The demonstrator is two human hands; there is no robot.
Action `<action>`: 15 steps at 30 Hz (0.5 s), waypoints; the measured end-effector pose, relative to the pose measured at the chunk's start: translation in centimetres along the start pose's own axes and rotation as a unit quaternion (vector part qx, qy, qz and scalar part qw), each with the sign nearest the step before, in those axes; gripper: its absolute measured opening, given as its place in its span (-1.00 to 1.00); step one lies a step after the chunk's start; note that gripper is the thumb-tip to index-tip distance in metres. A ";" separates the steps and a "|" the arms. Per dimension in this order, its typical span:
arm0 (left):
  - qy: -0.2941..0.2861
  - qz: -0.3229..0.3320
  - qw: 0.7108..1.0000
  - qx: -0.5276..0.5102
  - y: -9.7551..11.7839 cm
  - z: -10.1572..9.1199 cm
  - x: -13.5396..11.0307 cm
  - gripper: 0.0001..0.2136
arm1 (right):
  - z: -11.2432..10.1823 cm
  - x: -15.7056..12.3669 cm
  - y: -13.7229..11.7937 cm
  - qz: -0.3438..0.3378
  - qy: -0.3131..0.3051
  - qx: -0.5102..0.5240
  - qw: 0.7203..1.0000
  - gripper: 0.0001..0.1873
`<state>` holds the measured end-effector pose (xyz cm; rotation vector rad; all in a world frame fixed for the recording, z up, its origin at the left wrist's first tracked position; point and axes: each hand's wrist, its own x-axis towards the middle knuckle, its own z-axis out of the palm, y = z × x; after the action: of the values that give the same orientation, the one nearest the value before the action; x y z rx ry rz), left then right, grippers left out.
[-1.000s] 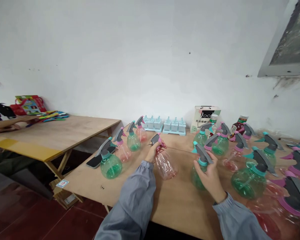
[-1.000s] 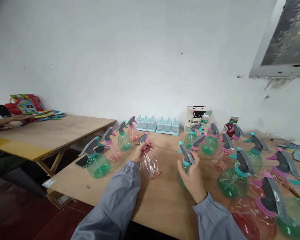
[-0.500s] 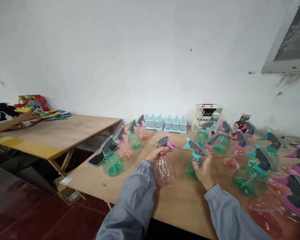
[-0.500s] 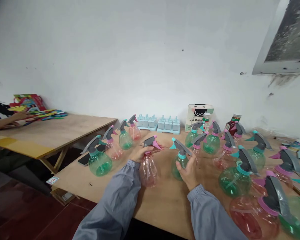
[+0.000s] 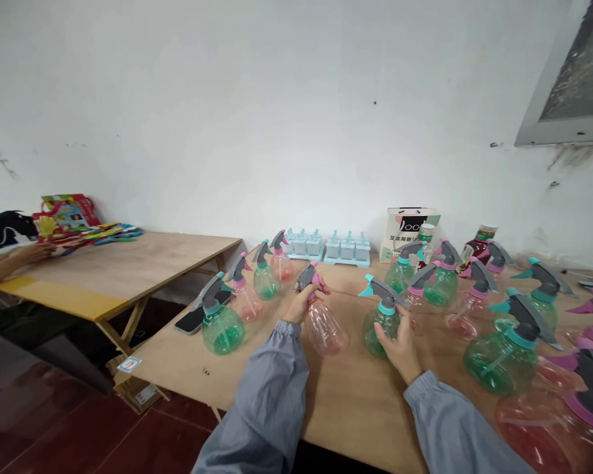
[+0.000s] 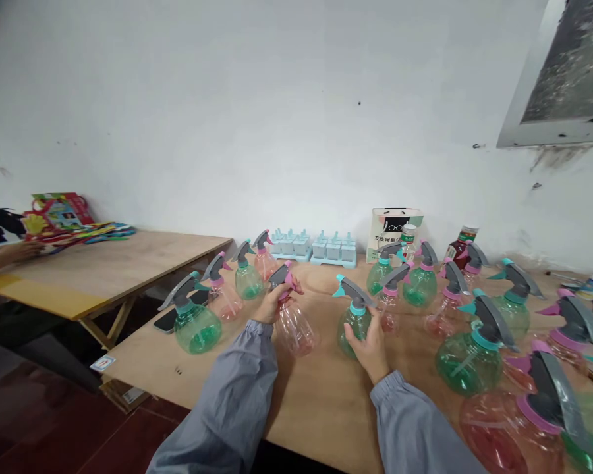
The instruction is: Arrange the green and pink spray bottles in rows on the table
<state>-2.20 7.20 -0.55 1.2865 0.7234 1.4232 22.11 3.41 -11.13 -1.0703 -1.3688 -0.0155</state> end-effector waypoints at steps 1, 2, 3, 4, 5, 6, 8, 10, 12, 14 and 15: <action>0.002 0.016 1.000 0.017 0.0 -0.1 0.0 -0.77 | 0.0 0.0 0.0 0.002 -0.001 0.002 1.000 -0.43; -0.008 0.037 0.999 0.039 0.0 -0.3 0.1 -0.78 | 0.1 0.0 -0.1 0.003 -0.001 0.002 1.000 -0.43; -0.025 0.062 0.996 0.064 0.0 -0.4 0.2 -0.79 | 0.1 0.0 -0.2 0.003 0.001 0.001 1.000 -0.44; -0.043 0.085 0.991 0.088 0.0 -0.5 0.3 -0.78 | 0.2 0.0 -0.2 0.002 0.005 -0.001 1.000 -0.45; -0.058 0.104 0.987 0.111 0.0 -0.5 0.5 -0.75 | 0.2 0.0 -0.3 0.001 0.007 -0.004 1.000 -0.46; -0.066 0.116 0.982 0.130 0.0 -0.6 0.6 -0.70 | 0.2 0.1 -0.5 0.000 0.010 -0.006 1.000 -0.47; -0.050 0.124 0.978 0.162 -0.1 -0.6 0.9 -0.59 | 0.2 0.1 -0.7 -0.001 0.006 -0.005 1.000 -0.47; -0.005 0.124 0.973 0.196 -0.4 -0.7 1.0 -0.55 | 0.1 0.2 -1.0 -0.001 -0.005 -0.005 1.000 -0.48; 0.057 0.135 0.962 0.231 -0.8 -0.8 0.8 -0.58 | 0.0 0.2 -1.1 -0.004 -0.013 -0.009 1.000 -0.49; 0.109 0.154 0.939 0.288 -1.6 -1.0 0.2 -0.58 | -0.1 0.2 -1.0 -0.007 -0.015 -0.013 1.000 -0.47; 0.124 0.161 0.921 0.332 -2.0 -1.1 -0.2 -0.54 | 0.0 0.1 -0.9 -0.005 -0.015 -0.010 1.000 -0.45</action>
<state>-2.66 7.83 -2.70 1.8263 1.2891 1.6978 21.66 2.97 -10.53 -1.0845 -1.4046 -0.0218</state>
